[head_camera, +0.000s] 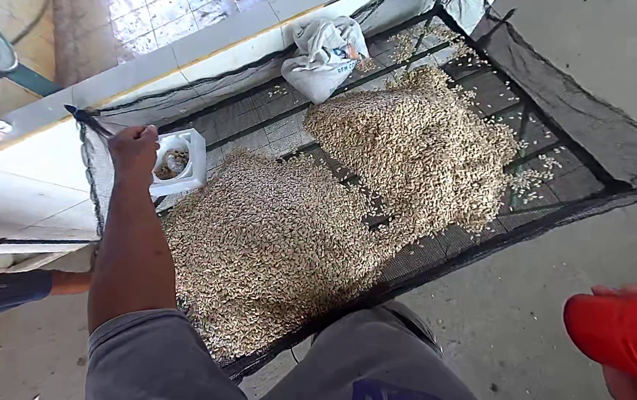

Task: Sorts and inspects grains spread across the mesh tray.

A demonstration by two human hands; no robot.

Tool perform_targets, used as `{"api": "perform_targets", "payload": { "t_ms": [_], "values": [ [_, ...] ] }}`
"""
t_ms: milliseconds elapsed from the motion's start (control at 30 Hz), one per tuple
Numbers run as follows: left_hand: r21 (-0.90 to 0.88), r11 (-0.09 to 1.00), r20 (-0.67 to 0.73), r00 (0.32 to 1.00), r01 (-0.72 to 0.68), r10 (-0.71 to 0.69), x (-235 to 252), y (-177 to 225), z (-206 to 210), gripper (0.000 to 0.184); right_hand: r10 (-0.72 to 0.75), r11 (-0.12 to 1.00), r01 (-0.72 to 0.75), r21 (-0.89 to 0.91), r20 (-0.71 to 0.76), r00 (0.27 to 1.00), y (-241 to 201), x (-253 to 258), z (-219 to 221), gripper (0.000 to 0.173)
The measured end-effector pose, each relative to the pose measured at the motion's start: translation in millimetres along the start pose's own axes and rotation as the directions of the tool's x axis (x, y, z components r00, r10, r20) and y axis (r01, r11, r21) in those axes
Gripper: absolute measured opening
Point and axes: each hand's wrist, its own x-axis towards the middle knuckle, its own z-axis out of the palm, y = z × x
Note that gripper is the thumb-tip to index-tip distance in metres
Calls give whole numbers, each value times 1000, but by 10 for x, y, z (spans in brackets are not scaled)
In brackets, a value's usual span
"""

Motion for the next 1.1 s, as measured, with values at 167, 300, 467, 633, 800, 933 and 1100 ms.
{"api": "perform_targets", "payload": {
  "t_ms": [167,300,467,633,800,933,1100],
  "values": [
    [173,976,283,956,-135,82,-285,314,1002,41,-18,1000,18,-18,21,1000,84,25,-154,94],
    [248,948,510,859,-198,46,-421,475,1998,47,7,999,-6,-31,32,999,141,121,-396,93],
    [249,951,578,816,-184,6,-546,486,3103,61,71,996,-67,-67,57,996,224,395,-858,93],
    [255,958,514,858,-133,-18,-564,587,3907,81,115,990,-108,-95,72,991,390,836,-1436,96],
    [198,970,434,900,-138,40,-660,575,4552,79,167,983,-159,-87,96,981,575,1250,-1839,97],
    [183,970,392,917,-160,77,-1112,595,4701,81,171,984,-164,-63,131,976,747,1550,-1954,97],
    [216,958,477,877,-186,63,-1512,673,4756,87,127,992,-128,-4,157,979,941,1694,-2001,96]
  ]
}}
